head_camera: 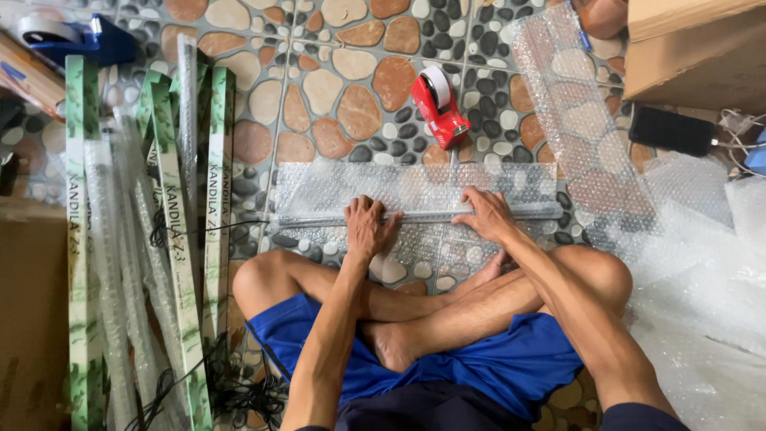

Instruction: The person sits on the floor and repeatedly unpacks long LED light strips from green and white boxes, wraps each strip in bubble wrap, and secures it with tape. The wrapped items are then placed into a cardboard box.

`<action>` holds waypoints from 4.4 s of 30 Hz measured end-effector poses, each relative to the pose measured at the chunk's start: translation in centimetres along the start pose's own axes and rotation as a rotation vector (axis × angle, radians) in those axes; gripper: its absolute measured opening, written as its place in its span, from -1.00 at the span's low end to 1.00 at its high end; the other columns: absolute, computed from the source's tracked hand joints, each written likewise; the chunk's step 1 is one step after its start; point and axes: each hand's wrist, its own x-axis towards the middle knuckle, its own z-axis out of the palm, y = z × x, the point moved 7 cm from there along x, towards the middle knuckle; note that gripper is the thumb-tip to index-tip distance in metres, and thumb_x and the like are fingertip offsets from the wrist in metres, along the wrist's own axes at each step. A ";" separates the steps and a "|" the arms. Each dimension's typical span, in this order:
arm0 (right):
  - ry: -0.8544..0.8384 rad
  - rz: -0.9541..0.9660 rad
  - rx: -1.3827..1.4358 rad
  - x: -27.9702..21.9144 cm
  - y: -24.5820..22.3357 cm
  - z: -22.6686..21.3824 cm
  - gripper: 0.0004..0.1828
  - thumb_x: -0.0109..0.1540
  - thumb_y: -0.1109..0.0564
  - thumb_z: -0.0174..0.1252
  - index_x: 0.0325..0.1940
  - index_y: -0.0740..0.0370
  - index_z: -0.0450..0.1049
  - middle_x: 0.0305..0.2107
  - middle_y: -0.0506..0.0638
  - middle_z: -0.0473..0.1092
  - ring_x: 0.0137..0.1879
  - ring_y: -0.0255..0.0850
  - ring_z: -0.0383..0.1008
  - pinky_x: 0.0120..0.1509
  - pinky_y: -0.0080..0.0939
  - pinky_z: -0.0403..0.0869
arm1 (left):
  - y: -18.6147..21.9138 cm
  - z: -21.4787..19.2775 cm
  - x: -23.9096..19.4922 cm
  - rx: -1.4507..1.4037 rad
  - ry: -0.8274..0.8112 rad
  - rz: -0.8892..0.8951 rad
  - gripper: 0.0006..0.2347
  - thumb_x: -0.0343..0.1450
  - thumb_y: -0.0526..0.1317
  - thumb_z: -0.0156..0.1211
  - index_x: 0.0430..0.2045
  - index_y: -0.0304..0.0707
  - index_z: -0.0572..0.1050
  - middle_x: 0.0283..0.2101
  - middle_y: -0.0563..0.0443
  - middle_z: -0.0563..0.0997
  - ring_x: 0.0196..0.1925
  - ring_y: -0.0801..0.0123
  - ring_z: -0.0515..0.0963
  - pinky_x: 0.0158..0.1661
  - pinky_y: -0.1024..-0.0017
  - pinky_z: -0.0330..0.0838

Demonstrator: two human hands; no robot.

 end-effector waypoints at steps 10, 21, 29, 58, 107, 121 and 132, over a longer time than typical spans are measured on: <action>0.154 -0.086 -0.219 -0.1 -5.1 3.3 -0.25 0.37 -0.22 0.13 0.52 0.26 0.25 0.42 0.33 0.20 0.56 0.20 0.15 0.59 0.28 0.09 | -0.6 2.1 4.9 0.165 -0.050 -0.045 -0.59 0.41 0.25 0.24 -0.31 -0.09 0.42 -0.23 -0.04 0.38 -0.05 0.05 0.41 0.12 0.02 0.25; 0.239 -0.100 -0.272 7.4 -3.2 0.5 -0.03 0.09 -0.43 0.33 0.49 -0.05 0.27 -0.17 0.05 0.26 -0.08 0.04 0.34 0.00 0.17 0.29 | 1.7 6.5 6.9 0.269 -0.312 0.184 -0.59 0.25 0.07 0.21 -0.10 -0.05 0.38 -0.12 0.01 0.36 0.04 0.14 0.38 0.03 0.17 0.25; -0.294 -0.110 0.047 5.0 -6.5 -0.1 -0.31 0.14 -0.11 0.40 0.34 -0.27 0.35 0.04 -0.03 0.58 0.11 0.14 0.64 0.11 0.20 0.56 | 3.0 -4.2 3.6 0.599 -0.658 0.216 -0.81 0.55 -0.12 -0.01 -0.10 -0.23 0.40 -0.14 -0.13 0.49 0.03 0.06 0.55 -0.17 0.31 0.59; 0.449 0.652 0.855 10.2 2.4 -5.0 -0.86 0.33 0.04 0.21 -0.22 0.13 0.53 -0.05 0.05 0.52 -0.11 -0.17 0.58 -0.09 -0.24 0.59 | 0.6 -8.3 -8.8 -0.462 -0.576 -0.567 -0.74 0.43 0.06 0.13 -0.39 -0.10 0.33 -0.44 0.04 0.49 -0.35 0.26 0.47 -0.26 0.22 0.29; 0.334 0.549 0.297 6.3 -2.7 -9.4 -0.76 0.27 -0.13 0.40 -0.20 0.02 0.60 -0.29 0.03 0.60 -0.03 0.09 0.63 0.02 0.07 0.55 | 5.1 -6.8 0.9 -0.724 -0.326 -0.611 -0.63 0.39 -0.17 0.29 0.04 -0.26 0.41 -0.30 -0.44 0.51 -0.17 -0.29 0.61 -0.21 0.00 0.41; 0.168 0.129 0.819 11.1 -10.5 -6.5 -0.46 0.14 -0.02 0.41 0.15 0.11 0.45 -0.17 0.14 0.55 -0.06 0.01 0.61 -0.11 0.00 0.59 | 6.1 -3.0 1.8 -1.897 -0.536 -0.808 -0.78 0.46 -0.20 0.22 -0.06 -0.20 0.42 -0.70 0.23 0.24 -0.78 0.55 0.25 -0.78 0.54 0.17; 0.221 0.361 0.146 13.8 1.2 -8.8 -0.80 0.26 -0.17 0.40 -0.10 -0.15 0.69 -0.17 -0.06 0.57 0.05 0.06 0.59 0.09 0.09 0.55 | 4.7 -8.4 10.1 -1.314 0.082 -0.699 -0.77 0.43 -0.23 0.32 -0.19 -0.28 0.38 -0.38 0.09 0.36 -0.40 0.48 0.43 -0.47 0.50 0.34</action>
